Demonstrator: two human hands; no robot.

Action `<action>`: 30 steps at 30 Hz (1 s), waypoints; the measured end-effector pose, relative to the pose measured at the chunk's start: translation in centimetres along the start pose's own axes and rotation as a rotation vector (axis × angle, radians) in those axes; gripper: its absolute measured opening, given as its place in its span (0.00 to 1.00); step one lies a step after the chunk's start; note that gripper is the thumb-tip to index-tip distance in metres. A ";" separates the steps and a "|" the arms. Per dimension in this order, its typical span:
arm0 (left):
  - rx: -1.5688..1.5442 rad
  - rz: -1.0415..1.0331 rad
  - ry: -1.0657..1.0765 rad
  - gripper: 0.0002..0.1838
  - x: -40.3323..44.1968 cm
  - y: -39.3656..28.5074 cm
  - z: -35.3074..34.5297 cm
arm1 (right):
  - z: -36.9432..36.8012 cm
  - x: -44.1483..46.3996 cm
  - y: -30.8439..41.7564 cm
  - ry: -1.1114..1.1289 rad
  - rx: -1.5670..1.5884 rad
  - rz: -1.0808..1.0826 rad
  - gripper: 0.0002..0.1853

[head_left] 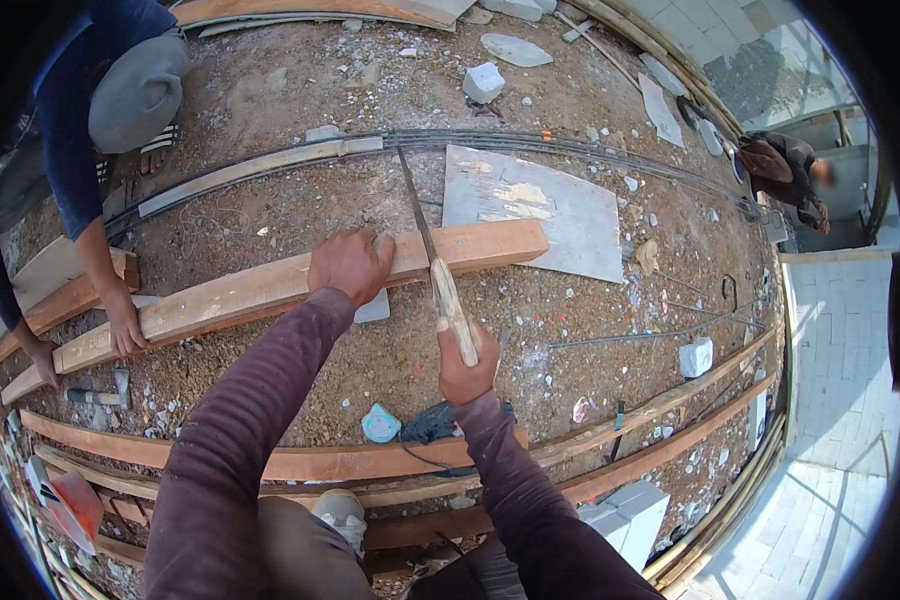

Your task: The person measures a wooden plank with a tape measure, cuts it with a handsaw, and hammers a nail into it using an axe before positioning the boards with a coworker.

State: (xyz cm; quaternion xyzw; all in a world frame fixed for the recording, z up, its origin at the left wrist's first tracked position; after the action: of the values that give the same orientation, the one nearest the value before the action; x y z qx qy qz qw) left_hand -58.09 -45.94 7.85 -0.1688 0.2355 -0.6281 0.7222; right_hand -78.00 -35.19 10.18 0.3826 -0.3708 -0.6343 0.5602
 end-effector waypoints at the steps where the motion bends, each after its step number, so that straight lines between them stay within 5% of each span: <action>1: 0.001 0.006 0.008 0.27 -0.3 0.1 0.0 | 0.1 -0.6 -0.2 -0.021 -0.025 0.032 0.12; 3: 0.009 0.007 0.034 0.27 -0.8 -0.2 -0.3 | 0.6 -1.5 -0.5 -0.064 -0.093 0.105 0.14; 7: 0.027 -0.010 0.040 0.27 0.0 0.4 -0.3 | 8.8 -18.2 -1.0 -0.043 -0.099 -0.022 0.09; 10: 0.020 -0.008 0.039 0.27 -0.5 0.3 -0.8 | 6.7 -14.2 -1.7 0.026 -0.144 -0.042 0.09; 13: -0.009 0.044 0.064 0.27 0.0 -0.4 0.4 | -0.1 0.3 -0.2 -0.067 -0.054 0.112 0.12; 19: 0.008 -0.031 -0.037 0.28 -0.1 0.4 -0.4 | 7.6 -16.5 -1.9 0.009 -0.069 -0.120 0.10; 22: 0.012 -0.064 -0.081 0.28 -0.6 0.8 -0.9 | 8.5 -18.1 -1.9 -0.057 -0.136 -0.009 0.09; 24: 0.004 -0.055 -0.077 0.28 -0.4 0.6 -0.6 | 4.2 -9.2 -3.7 -0.010 -0.051 -0.083 0.13; 25: 0.007 -0.047 -0.046 0.28 -0.3 0.4 -0.4 | 2.0 -4.7 -1.0 -0.196 -0.146 0.158 0.15; 26: 0.012 -0.040 -0.013 0.28 -0.1 0.3 -0.4 | 0.5 -3.2 -1.6 -0.164 -0.102 0.170 0.15; 30: 0.017 -0.023 0.006 0.28 -0.8 0.3 -0.4 | 3.5 -7.8 -0.4 -0.176 -0.171 0.190 0.13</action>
State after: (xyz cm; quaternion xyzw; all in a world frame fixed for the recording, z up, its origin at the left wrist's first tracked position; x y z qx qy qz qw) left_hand -58.19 -45.13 7.47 -0.1636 0.2306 -0.6389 0.7154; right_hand -80.69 -27.30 11.89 0.2394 -0.3978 -0.6388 0.6136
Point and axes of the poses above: each hand's wrist, its own x-axis towards the middle knuckle, its own z-axis out of the back of the hand, y = z × x, the point moved 4 cm from there along x, towards the middle knuckle, and after that the axes turned 7 degrees about -x, right-handed, at the moved point
